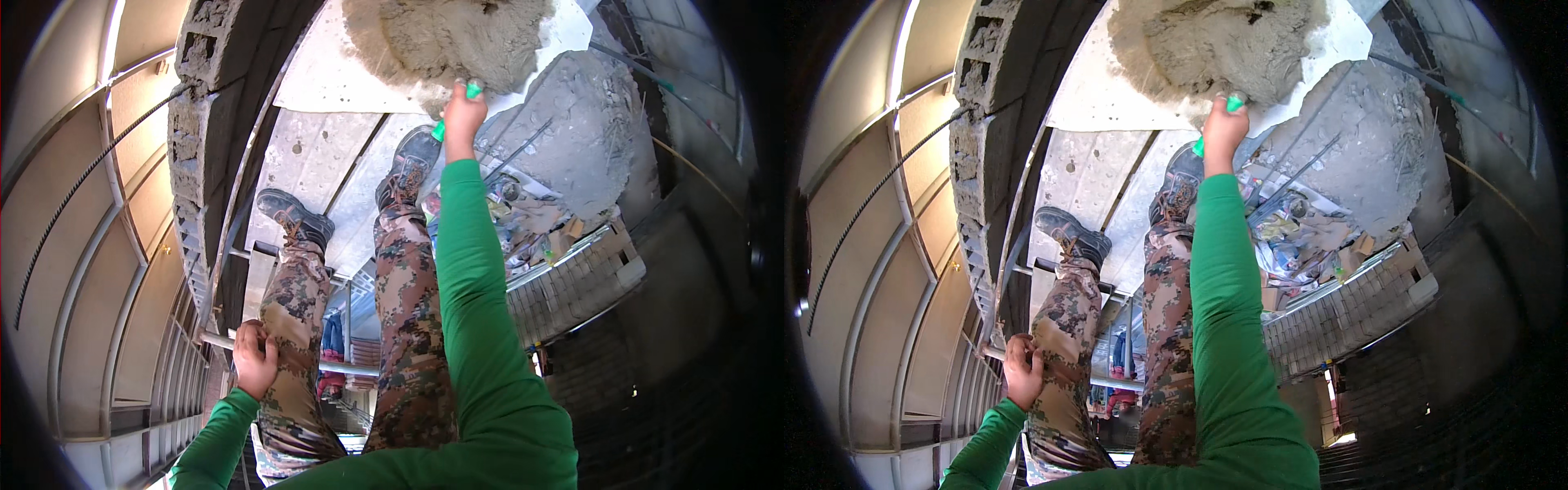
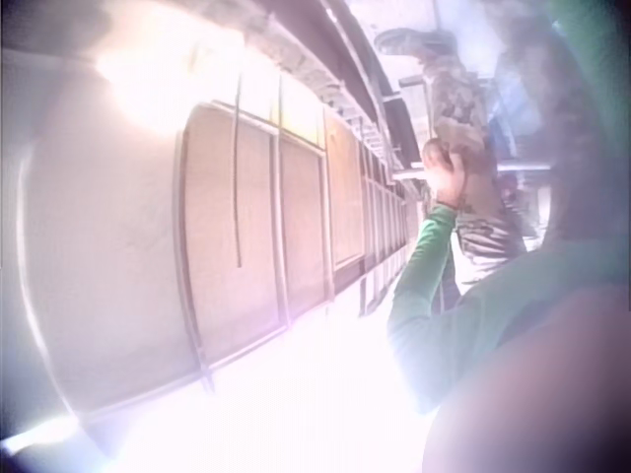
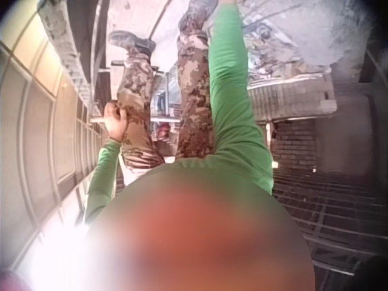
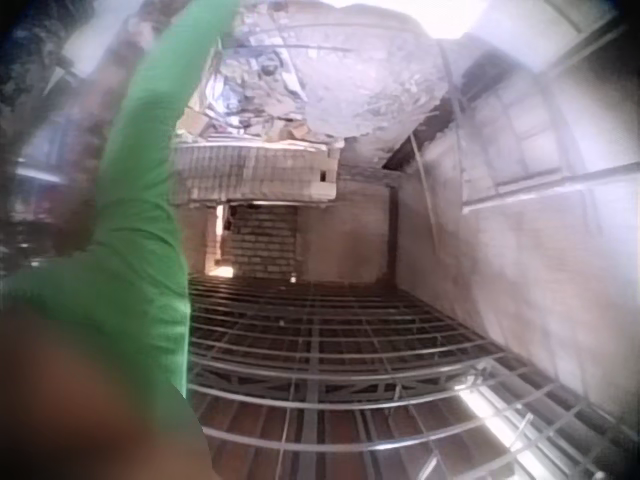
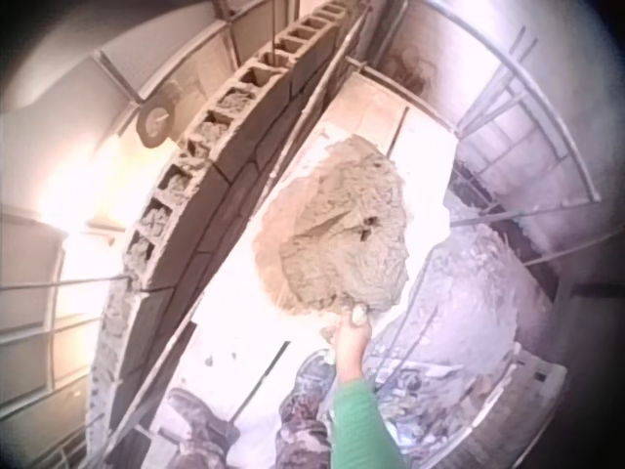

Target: The person scoops wet cement from a pile using a trowel and applies it to the top of a hollow block wall. They spread the cement into the gaps between blocks and smooth the surface along the wall's edge.

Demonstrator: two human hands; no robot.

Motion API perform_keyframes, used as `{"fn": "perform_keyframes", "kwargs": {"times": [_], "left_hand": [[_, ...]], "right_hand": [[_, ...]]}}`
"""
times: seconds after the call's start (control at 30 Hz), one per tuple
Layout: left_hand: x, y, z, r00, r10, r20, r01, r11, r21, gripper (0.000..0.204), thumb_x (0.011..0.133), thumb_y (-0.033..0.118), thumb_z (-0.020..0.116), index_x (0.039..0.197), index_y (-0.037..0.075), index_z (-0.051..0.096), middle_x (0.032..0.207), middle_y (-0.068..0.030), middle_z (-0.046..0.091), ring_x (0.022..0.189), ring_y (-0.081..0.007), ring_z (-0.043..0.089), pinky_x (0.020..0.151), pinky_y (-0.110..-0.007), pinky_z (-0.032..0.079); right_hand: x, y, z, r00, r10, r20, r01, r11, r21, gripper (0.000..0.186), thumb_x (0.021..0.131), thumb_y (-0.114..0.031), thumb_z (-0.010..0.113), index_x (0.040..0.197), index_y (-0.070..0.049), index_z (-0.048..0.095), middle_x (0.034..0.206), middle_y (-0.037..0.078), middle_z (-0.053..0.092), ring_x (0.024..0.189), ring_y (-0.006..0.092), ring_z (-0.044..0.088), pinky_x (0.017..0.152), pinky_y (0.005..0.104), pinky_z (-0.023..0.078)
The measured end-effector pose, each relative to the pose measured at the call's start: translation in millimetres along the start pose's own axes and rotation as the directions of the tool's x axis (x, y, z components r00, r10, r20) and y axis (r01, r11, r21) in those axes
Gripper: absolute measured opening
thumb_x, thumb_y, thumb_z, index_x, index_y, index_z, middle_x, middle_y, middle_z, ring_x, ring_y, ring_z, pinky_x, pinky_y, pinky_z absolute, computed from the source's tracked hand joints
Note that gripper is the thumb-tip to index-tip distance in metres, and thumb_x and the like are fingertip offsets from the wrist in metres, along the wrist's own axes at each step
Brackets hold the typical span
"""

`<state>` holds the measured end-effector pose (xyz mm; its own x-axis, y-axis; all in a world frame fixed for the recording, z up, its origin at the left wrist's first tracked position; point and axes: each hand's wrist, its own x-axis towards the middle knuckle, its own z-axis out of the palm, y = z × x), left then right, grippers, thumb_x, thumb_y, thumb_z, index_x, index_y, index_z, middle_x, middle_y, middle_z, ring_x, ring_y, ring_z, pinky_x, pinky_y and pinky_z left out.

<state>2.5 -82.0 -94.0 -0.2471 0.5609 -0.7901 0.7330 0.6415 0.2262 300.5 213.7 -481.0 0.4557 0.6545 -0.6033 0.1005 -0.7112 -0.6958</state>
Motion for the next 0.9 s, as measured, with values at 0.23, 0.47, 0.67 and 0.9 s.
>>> {"fn": "perform_keyframes", "kwargs": {"times": [0.23, 0.47, 0.67, 0.9], "left_hand": [[0, -12, 0, 1.0, 0.005, 0.0, -0.005, 1.0, -0.018, 0.014, 0.077, 0.005, 0.058, 0.084, 0.001, 0.047, 0.088, -0.0176, 0.053, 0.083, -0.0381, 0.052, 0.076, -0.046, 0.042], [-2, -21, 0, 0.998, 0.043, -0.038, -0.044, 0.998, -0.034, 0.015, 0.077, 0.005, 0.059, 0.084, 0.001, 0.047, 0.089, -0.0181, 0.054, 0.083, -0.0383, 0.052, 0.076, -0.047, 0.042], [-1, -17, -11, 1.0, -0.007, -0.014, 0.007, 0.999, -0.046, 0.015, 0.076, 0.004, 0.059, 0.082, 0.001, 0.046, 0.093, -0.0195, 0.055, 0.085, -0.0387, 0.053, 0.077, -0.046, 0.043], [-9, -22, -6, 0.998, -0.056, -0.039, 0.051, 0.992, -0.111, 0.016, 0.077, 0.005, 0.061, 0.083, 0.001, 0.046, 0.096, -0.0208, 0.057, 0.086, -0.0397, 0.054, 0.079, -0.047, 0.043]], "right_hand": [[-8, 38, -9, 0.933, -0.339, -0.118, 0.233, 0.821, -0.521, 0.032, 0.083, -0.019, 0.061, 0.097, 0.008, 0.053, 0.094, 0.029, 0.061, 0.089, 0.0456, 0.059, 0.079, 0.0489, 0.046], [-69, 173, -138, 0.967, -0.215, 0.136, 0.247, 0.669, -0.701, 0.016, 0.083, -0.019, 0.06, 0.087, -0.003, 0.062, 0.08, 0.016, 0.061, 0.067, 0.0327, 0.06, 0.062, 0.0435, 0.048], [46, 18, 9, 0.946, 0.213, 0.245, -0.207, 0.977, -0.049, 0.031, 0.091, -0.025, 0.059, 0.064, -0.013, 0.049, 0.053, 0.002, 0.047, 0.041, 0.0157, 0.047, 0.04, 0.032, 0.039], [50, -29, 18, 0.933, 0.126, 0.338, -0.194, 0.965, 0.178, 0.021, 0.088, -0.022, 0.064, 0.078, -0.011, 0.049, 0.059, -0.001, 0.044, 0.046, 0.0108, 0.04, 0.041, 0.0302, 0.035]]}}
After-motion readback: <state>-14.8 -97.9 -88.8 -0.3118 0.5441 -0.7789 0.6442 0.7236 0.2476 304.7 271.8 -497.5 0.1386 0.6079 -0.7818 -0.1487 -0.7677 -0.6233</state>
